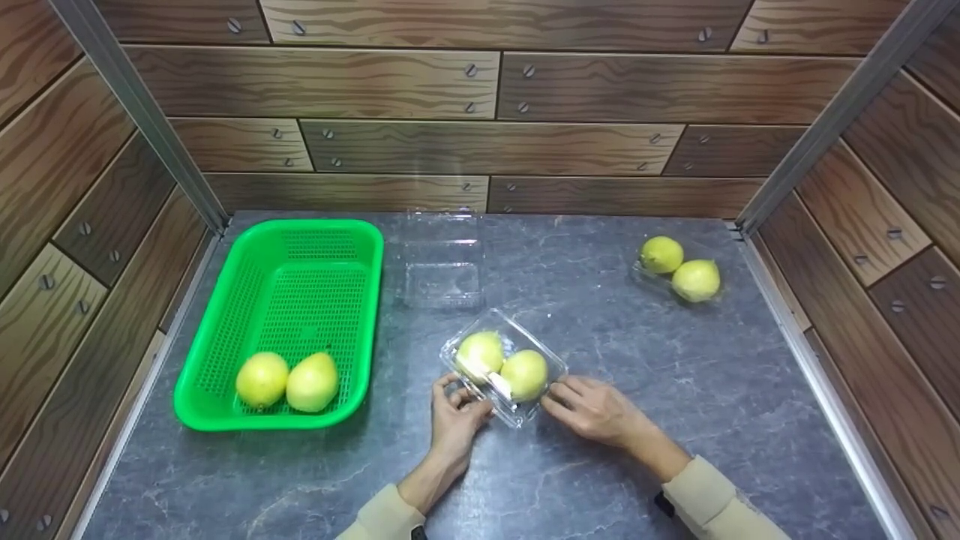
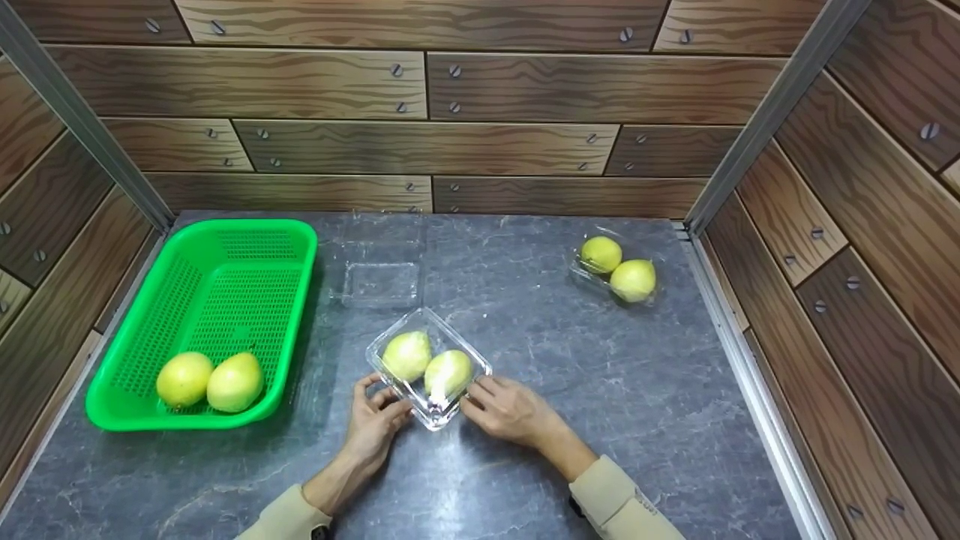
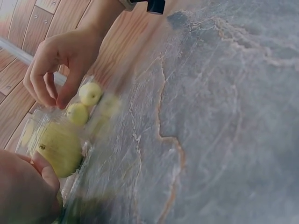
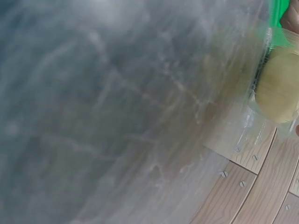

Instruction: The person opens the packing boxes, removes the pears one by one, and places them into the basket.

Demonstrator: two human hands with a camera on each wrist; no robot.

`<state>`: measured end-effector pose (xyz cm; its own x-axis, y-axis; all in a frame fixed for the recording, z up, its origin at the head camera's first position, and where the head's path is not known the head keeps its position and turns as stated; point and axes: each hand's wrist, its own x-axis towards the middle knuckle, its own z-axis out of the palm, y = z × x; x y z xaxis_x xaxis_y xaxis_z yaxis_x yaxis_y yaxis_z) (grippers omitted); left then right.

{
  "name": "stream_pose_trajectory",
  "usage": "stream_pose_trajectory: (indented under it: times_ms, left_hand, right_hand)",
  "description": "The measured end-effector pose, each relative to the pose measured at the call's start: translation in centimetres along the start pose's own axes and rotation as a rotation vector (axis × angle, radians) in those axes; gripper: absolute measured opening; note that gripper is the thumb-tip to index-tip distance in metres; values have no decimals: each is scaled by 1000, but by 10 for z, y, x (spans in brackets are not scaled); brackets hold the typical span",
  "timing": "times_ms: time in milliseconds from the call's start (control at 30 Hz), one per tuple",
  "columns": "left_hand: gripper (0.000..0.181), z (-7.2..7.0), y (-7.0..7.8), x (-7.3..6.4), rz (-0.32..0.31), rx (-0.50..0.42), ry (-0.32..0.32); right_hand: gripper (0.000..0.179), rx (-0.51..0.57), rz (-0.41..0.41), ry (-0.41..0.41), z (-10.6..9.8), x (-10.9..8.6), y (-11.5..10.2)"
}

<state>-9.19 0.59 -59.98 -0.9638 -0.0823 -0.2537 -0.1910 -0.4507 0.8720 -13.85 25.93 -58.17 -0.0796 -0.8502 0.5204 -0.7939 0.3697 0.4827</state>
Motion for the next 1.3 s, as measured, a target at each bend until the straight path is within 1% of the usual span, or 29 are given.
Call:
stream_pose_trajectory:
  times_ms: [133,233,400,500,700,767,833,900,1033,1100,1167,1300]
  left_hand:
    - [71,0,1,1,-12,0,-15]
    - [71,-1,3,2,-31,6,-21]
    - [69,-4,5,3,-51,9,-35]
    - [69,-6,7,3,-55,8,-51]
    - [70,-7,9,5,-46,34,-65]
    - [70,-7,10,5,-53,34,-67]
    - [70,-7,11,5,-58,31,-71]
    - [70,-7,11,5,-58,31,-78]
    - [69,-8,11,6,-54,33,-82]
    - [69,-9,11,6,-55,36,-84]
    - [68,-9,11,5,-61,33,-82]
    - [67,-9,12,5,-64,24,-85]
  right_hand:
    - [29,1,-29,40,5,2,-1]
    - [29,-7,-35,51,7,3,-1]
    - [30,-65,-67,55,10,4,-2]
    - [31,-98,-101,76,11,5,-3]
    - [30,-107,-151,139,15,11,-6]
    - [29,-115,-164,155,16,14,-8]
    - [28,-122,-166,165,16,18,-12]
    - [27,-122,-149,165,16,20,-15]
    - [28,-122,-119,148,17,23,-19]
    - [29,-118,-125,143,17,24,-19]
    - [29,-113,-146,146,17,25,-18]
    - [30,-85,-174,165,17,27,-15]
